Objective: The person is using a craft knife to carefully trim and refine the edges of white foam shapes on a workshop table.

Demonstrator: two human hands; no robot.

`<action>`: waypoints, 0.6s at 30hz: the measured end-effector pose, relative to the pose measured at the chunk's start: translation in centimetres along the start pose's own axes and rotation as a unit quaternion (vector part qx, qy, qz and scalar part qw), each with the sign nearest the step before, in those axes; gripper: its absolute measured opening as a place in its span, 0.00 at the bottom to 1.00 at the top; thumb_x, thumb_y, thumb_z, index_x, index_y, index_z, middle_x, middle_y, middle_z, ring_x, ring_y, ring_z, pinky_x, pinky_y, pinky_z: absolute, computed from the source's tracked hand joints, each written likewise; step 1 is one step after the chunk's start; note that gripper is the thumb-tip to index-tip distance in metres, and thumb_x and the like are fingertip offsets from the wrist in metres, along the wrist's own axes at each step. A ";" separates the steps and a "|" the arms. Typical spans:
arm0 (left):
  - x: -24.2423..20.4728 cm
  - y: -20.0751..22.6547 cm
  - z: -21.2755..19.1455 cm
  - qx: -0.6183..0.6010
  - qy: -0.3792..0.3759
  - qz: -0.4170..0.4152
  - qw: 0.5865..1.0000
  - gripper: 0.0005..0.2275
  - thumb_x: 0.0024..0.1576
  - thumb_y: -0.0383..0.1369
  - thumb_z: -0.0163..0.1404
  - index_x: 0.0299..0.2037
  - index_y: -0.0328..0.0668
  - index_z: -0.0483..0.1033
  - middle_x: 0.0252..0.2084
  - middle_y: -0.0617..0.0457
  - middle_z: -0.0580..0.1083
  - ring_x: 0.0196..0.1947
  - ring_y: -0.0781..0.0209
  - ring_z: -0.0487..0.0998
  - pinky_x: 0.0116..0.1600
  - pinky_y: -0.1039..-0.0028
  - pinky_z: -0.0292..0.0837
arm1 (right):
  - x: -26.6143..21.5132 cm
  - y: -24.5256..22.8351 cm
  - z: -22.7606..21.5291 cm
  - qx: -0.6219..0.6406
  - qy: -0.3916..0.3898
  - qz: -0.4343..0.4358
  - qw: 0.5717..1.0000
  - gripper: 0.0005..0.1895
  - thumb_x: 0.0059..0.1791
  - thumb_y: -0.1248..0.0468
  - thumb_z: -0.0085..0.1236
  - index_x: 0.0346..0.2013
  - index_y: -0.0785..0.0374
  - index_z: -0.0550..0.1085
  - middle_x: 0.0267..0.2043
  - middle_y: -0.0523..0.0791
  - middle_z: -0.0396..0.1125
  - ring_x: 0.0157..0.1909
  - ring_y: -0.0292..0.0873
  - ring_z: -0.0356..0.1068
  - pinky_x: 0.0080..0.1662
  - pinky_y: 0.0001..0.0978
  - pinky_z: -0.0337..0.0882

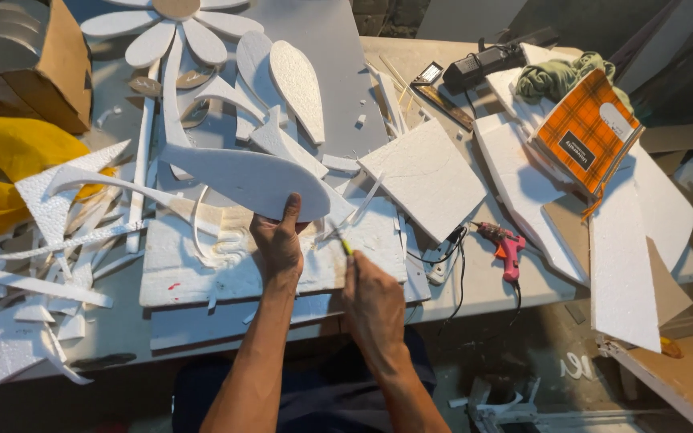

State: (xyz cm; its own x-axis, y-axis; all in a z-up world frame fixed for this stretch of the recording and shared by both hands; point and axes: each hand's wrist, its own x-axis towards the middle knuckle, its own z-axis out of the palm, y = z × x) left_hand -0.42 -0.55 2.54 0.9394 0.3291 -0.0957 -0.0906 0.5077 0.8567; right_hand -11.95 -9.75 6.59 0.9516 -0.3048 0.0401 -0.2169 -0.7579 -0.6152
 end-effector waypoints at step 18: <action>0.7 -2.3 -0.9 0.009 -0.033 0.010 0.999 0.15 0.53 0.30 0.62 0.48 0.36 0.74 0.36 0.42 0.78 0.39 0.48 0.82 0.37 0.53 0.83 | 3.5 1.2 -0.8 -0.099 0.051 -0.167 0.980 0.12 0.57 0.60 0.41 0.45 0.58 0.74 0.26 0.50 0.72 0.27 0.57 0.75 0.25 0.50 0.74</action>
State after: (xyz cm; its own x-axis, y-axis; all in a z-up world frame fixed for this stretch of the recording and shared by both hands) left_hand 0.13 -0.83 0.08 0.9576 0.2845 -0.0455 -0.1037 0.4876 0.8669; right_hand -9.03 -12.22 6.62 0.9522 -0.0690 0.2977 0.0551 -0.9195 -0.3892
